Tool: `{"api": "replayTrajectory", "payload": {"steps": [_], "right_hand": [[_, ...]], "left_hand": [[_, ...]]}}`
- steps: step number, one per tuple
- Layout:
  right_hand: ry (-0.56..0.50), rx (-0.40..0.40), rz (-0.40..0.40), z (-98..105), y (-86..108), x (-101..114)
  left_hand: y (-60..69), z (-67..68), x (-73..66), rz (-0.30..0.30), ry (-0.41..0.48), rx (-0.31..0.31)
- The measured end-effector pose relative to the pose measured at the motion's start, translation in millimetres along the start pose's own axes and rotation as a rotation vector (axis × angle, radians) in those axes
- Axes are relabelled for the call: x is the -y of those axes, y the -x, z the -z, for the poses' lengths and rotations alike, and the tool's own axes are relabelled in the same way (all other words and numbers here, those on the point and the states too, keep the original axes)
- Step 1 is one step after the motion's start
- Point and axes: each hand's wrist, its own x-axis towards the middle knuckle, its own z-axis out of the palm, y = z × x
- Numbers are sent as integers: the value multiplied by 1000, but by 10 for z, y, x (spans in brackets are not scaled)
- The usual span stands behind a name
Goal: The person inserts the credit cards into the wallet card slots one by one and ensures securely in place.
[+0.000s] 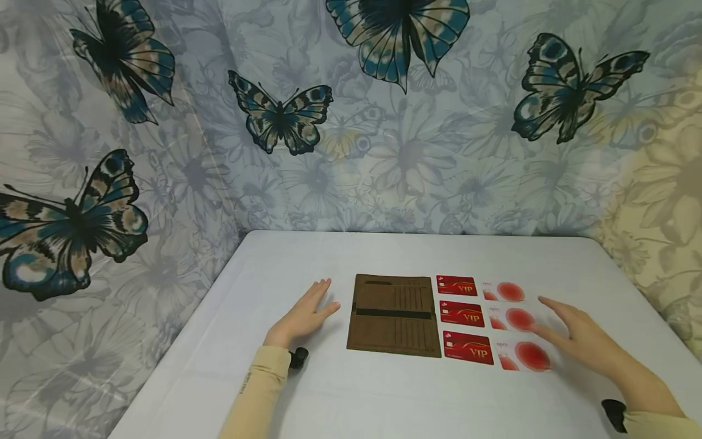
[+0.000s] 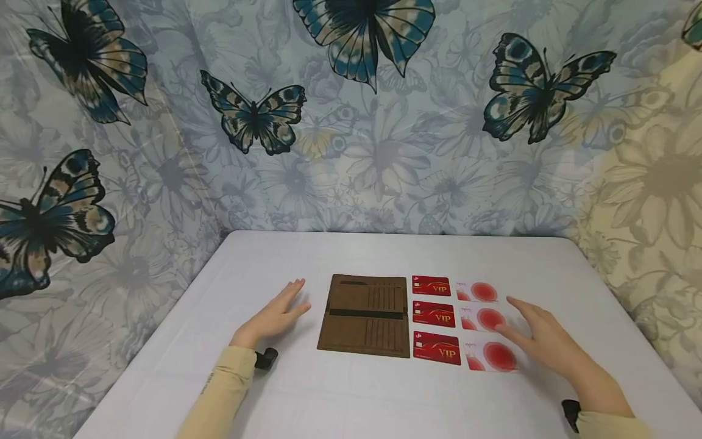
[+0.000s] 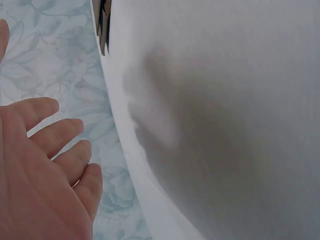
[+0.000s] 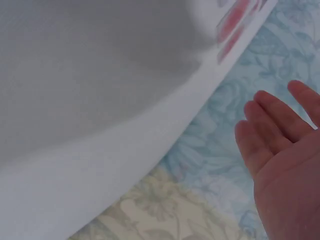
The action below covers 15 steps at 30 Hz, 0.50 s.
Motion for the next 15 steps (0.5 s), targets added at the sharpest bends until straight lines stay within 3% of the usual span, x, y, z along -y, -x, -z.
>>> {"api": "replayTrajectory", "payload": {"steps": [7, 15], "right_hand": [[-20, 132, -103, -36, -55, 236], [-54, 172, -131, -158, -86, 412]], "left_hand": [[-14, -76, -65, -19, 46, 33], [-36, -170, -131, -37, 45, 65]]}}
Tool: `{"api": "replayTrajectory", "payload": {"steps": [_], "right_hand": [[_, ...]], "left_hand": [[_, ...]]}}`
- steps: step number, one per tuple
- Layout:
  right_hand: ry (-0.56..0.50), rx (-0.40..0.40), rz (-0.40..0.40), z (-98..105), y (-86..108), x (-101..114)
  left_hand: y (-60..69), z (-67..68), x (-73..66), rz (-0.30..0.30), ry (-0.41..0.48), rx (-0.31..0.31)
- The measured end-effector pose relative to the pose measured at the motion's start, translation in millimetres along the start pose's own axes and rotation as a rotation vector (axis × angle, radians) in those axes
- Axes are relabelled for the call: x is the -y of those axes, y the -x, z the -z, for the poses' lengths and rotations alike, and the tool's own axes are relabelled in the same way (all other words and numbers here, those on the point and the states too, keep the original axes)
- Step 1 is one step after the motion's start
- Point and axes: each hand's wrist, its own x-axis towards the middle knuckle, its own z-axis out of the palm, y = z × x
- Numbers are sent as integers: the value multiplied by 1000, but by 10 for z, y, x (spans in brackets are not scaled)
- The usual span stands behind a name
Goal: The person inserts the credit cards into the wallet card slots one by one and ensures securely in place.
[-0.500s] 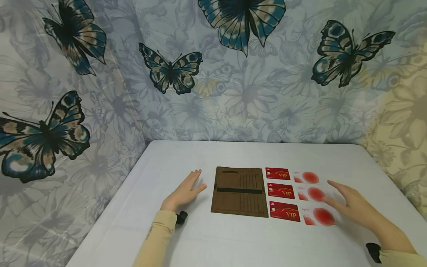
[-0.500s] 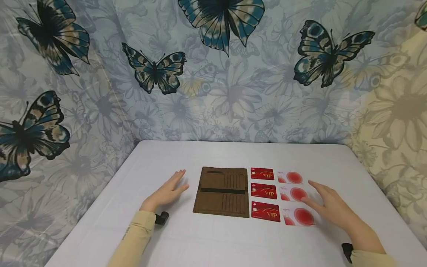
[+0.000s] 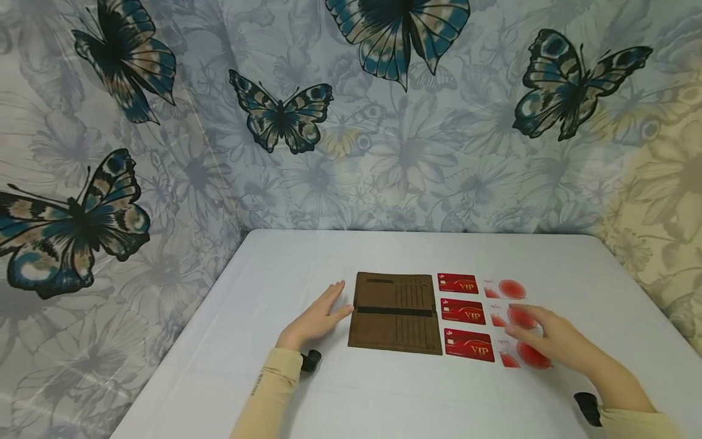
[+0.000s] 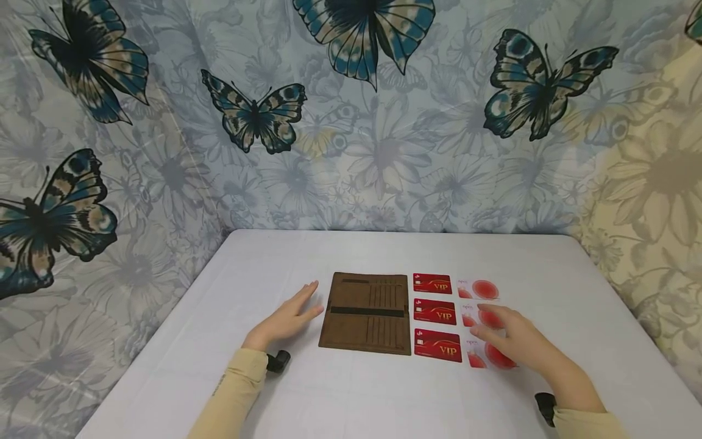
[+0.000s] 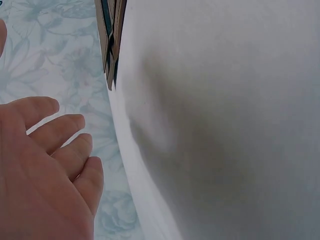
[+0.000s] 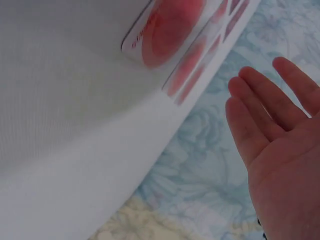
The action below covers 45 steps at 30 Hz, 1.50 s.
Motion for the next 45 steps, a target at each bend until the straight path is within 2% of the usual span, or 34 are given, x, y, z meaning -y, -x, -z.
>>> {"api": "replayTrajectory", "payload": {"steps": [7, 14, 19, 26, 31, 39, 45], "right_hand": [[6, -14, 76, -119, -22, 90], [8, -21, 105, -214, -54, 192], [-18, 6, 107, -270, -76, 258], [-29, 40, 92, -343, -92, 332], [-31, 78, 73, -394, -106, 346], [31, 62, 120, -460, -121, 336], [79, 68, 77, -489, -129, 342]], "left_hand": [[-44, -68, -22, 10, -1, 26], [-53, -94, -117, -4, 13, 53], [-60, -110, -131, -17, -5, 77], [-72, -126, -110, 2, -16, 137], [-84, -126, -89, 2, -25, 157], [-100, -129, -67, 12, -40, 176], [-105, -157, -42, 12, -57, 192]]}}
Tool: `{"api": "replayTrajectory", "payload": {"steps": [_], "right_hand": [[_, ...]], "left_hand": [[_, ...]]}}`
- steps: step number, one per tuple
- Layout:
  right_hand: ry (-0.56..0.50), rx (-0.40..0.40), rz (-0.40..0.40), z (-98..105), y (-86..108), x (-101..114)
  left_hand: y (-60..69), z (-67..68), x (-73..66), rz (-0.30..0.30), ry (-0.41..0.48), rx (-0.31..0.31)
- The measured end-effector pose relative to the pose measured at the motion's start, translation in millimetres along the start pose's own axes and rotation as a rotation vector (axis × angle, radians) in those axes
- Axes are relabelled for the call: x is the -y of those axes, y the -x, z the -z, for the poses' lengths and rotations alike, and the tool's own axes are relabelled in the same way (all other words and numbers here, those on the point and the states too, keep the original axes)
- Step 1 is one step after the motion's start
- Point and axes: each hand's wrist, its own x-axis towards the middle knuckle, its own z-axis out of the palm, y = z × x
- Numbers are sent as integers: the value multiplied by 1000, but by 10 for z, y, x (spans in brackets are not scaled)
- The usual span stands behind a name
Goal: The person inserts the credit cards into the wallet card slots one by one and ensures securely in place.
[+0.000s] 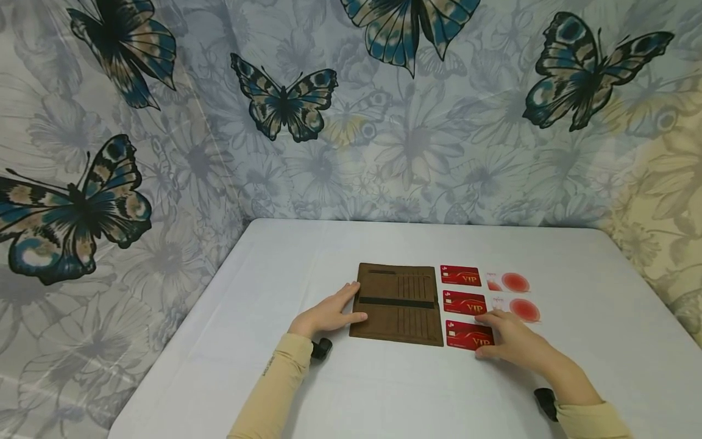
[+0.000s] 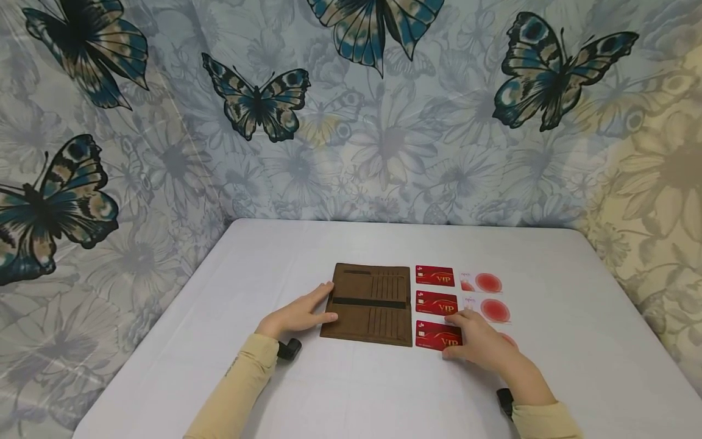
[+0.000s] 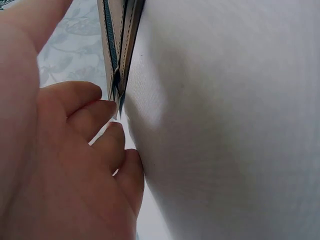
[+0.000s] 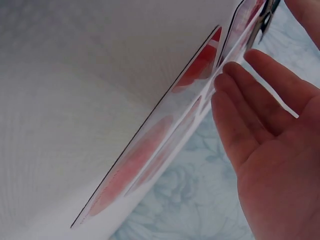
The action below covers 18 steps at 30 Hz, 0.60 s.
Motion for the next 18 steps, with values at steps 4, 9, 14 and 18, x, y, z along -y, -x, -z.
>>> {"api": "replayTrajectory", "payload": {"steps": [4, 9, 14, 18], "right_hand": [[34, -2, -4, -16, -16, -15], [63, -20, 30, -17, -14, -32], [62, -24, 29, -15, -10, -29], [59, -19, 22, -12, -15, -22]], "left_hand": [[-2, -12, 18, 1, -3, 8], [6, -12, 6, 9, -10, 26], [5, -14, 6, 3, -38, 41], [1, -21, 14, 1, -55, 54]]}}
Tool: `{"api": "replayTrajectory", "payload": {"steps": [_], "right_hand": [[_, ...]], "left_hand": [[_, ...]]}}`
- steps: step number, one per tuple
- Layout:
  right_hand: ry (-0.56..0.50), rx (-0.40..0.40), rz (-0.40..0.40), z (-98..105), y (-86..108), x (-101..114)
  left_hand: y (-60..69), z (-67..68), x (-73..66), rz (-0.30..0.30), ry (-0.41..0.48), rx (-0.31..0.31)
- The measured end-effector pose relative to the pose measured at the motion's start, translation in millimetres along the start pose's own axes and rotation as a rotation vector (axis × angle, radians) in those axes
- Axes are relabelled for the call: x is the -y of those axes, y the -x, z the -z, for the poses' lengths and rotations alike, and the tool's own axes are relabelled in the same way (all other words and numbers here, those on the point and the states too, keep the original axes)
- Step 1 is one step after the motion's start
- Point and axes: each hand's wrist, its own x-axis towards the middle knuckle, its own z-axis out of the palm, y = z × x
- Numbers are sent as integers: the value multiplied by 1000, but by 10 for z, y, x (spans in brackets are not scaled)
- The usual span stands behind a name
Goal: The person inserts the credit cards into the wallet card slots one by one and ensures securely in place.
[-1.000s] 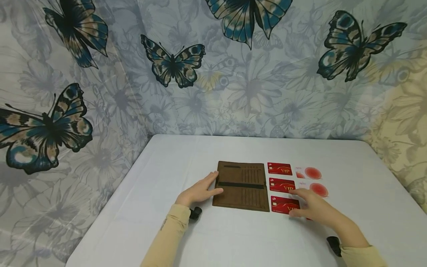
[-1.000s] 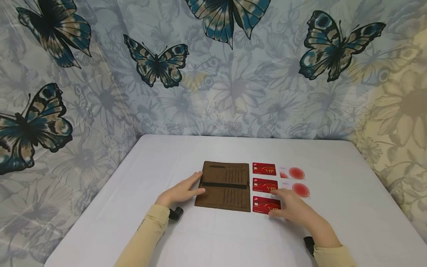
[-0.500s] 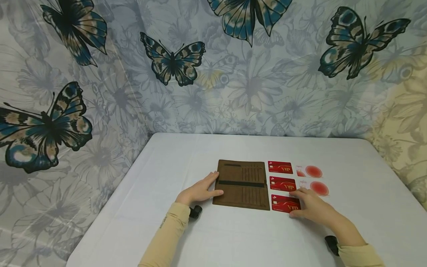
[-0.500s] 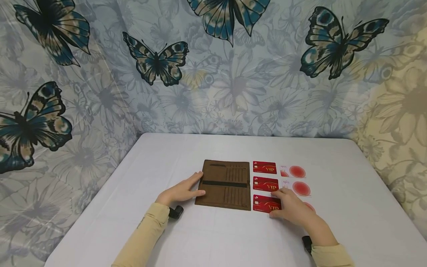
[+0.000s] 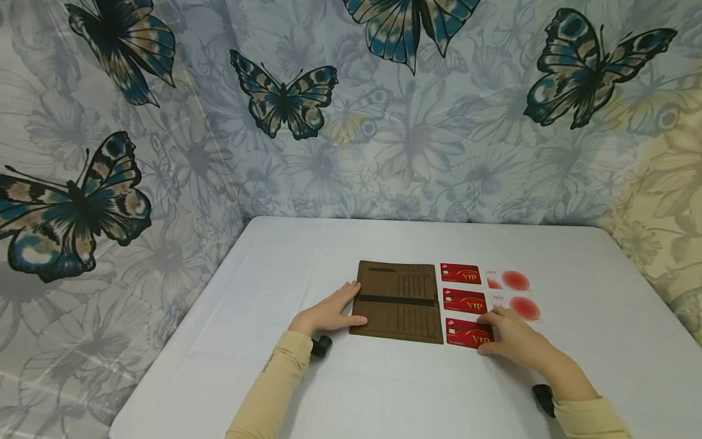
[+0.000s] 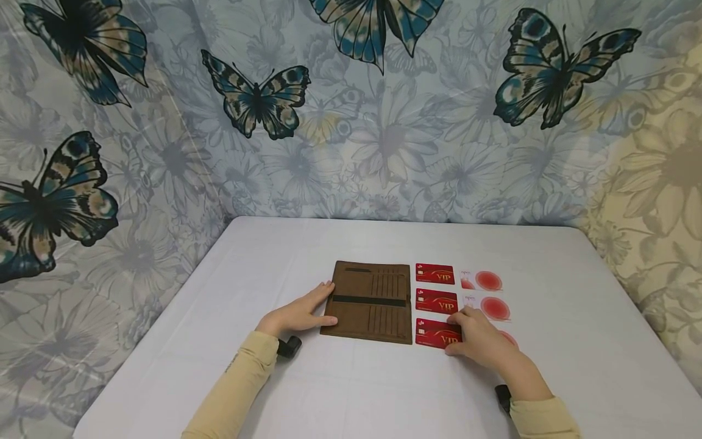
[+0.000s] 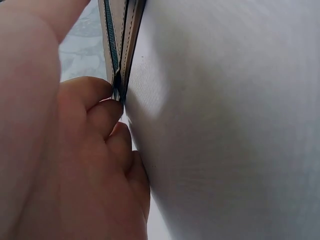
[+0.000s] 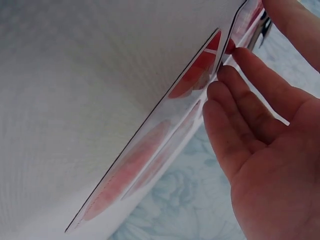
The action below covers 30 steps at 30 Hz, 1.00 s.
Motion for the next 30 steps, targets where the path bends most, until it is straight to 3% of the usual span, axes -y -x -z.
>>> {"api": "replayTrajectory", "payload": {"steps": [19, 30], "right_hand": [[-29, -5, -19, -4, -46, -24], [-50, -6, -32, 3, -58, -18]], "left_hand": [[-1, 3, 11, -53, -24, 6], [-5, -8, 17, -42, -38, 13]]}}
